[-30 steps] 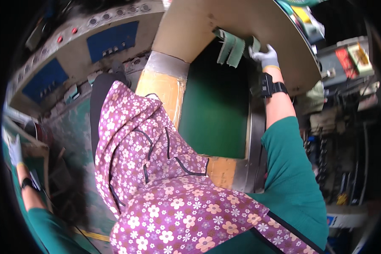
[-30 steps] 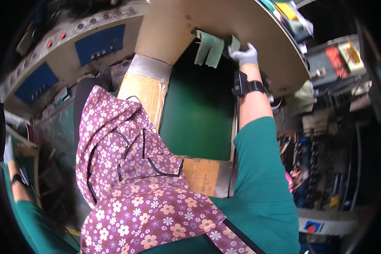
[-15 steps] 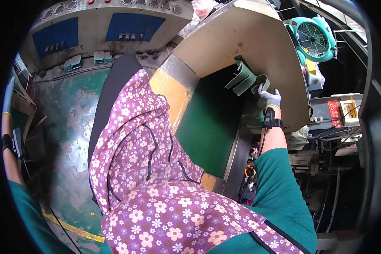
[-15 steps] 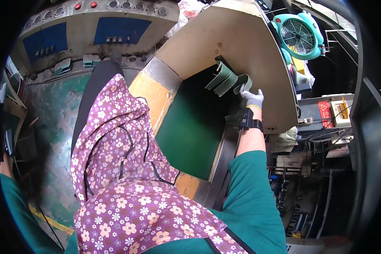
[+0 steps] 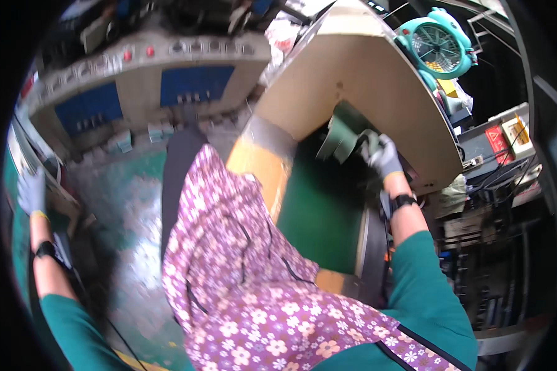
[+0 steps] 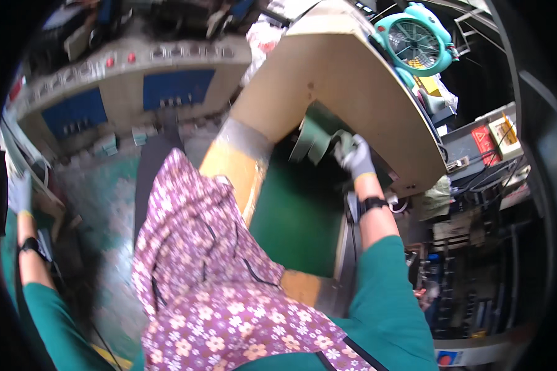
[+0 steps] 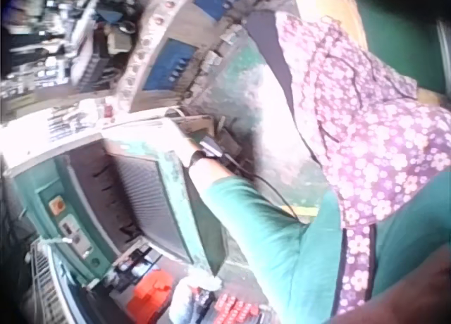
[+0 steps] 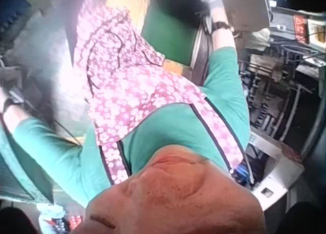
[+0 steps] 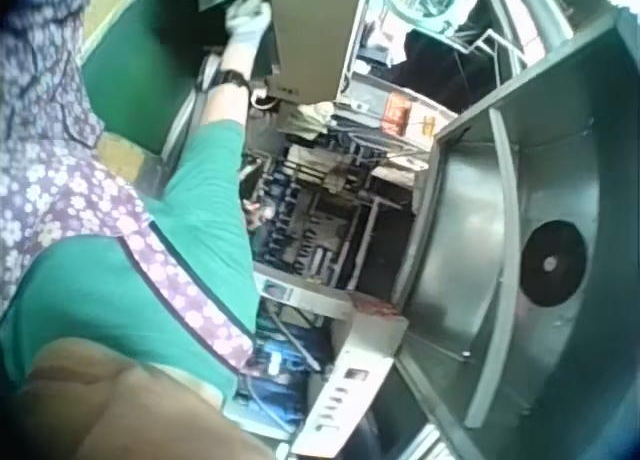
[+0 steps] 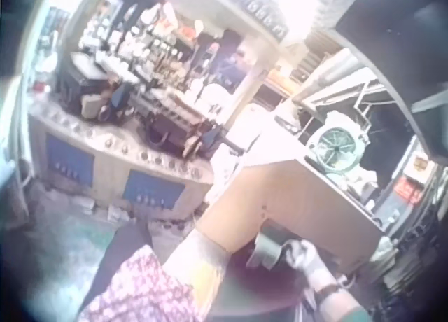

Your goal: Feeding material into a large piece of footwear manufacturing equipment at a workstation.

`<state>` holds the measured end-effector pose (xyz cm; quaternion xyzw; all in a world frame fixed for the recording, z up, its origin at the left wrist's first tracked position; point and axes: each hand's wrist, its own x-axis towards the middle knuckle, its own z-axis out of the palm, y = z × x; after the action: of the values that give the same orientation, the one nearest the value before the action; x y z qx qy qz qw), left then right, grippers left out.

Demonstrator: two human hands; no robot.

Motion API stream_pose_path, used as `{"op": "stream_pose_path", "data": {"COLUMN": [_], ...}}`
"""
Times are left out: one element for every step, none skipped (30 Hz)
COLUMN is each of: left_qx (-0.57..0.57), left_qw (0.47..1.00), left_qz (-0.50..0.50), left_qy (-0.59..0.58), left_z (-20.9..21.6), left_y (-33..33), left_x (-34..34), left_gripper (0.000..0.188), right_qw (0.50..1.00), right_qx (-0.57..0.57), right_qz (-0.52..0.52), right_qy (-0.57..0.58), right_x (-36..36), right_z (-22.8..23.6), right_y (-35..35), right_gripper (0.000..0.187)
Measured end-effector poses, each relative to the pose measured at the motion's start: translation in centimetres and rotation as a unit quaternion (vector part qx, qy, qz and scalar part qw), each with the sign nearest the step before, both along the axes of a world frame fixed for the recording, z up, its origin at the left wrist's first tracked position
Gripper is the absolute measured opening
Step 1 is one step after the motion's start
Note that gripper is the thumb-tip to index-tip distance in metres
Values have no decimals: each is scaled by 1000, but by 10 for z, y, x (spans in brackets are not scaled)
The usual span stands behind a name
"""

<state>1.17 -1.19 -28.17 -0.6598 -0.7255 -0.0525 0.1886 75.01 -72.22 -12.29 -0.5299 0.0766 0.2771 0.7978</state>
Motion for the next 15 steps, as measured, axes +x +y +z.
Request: {"op": "stream_pose_path", "data": {"left_qx": [5, 12, -14, -61, -61, -28, -11, -30, -40, -11, 11, 109, -59, -47, -56], "left_qw": [1000, 999, 1000, 998, 998, 999, 1000, 999, 998, 999, 999, 993, 996, 996, 995], "left_qz": [2, 41, 6, 15, 28, 18, 21, 37, 18, 15, 7, -8, 43, 41, 42], "left_qy": [7, 33, -3, -9, -6, 1, 12, 11, -42, -44, -38, -39, -47, -59, -75], "left_z": [-8, -9, 4, 19, 24, 24, 19, 19, 23, 13, 7, -4, 14, 20, 25], "left_y": [-16, -28, -35, -42, -45, -48, -44, -42, -42, -42, -44, -49, -45, -46, -46], "left_x": [43, 17, 60, 78, 60, 48, 25, 25, 43, 25, 19, 6, 25, 26, 23], "left_gripper": [77, 78, 79, 80, 81, 77, 76, 74, 75, 77, 81, 69, 82, 81, 82], "right_qw": [984, 974, 961, 951, 956, 953, 950, 948, 948, 951, 953, 954, 956, 959, 916], "right_qx": [17, -134, -66, -132, -199, -205, -208, -209, -211, -210, -214, -235, -260, -246, -350], "right_qz": [164, 182, 237, 262, 207, 215, 225, 233, 231, 221, 210, 182, 139, 142, 127], "right_qy": [64, 7, 123, 93, 60, 53, 50, 55, 58, 55, 54, 24, -2, -8, -151], "right_x": [-9, -46, -41, -52, -73, -84, -92, -100, -102, -105, -106, -109, -110, -109, -104], "right_z": [-7, -25, -37, -54, -69, -84, -103, -119, -131, -145, -158, -168, -179, -196, -219], "right_y": [-12, 29, 0, -7, 9, 19, 31, 39, 40, 56, 67, 84, 91, 101, 110], "right_gripper": [29, 23, 20, 21, 35, 37, 39, 41, 43, 42, 42, 41, 40, 40, 40]}}
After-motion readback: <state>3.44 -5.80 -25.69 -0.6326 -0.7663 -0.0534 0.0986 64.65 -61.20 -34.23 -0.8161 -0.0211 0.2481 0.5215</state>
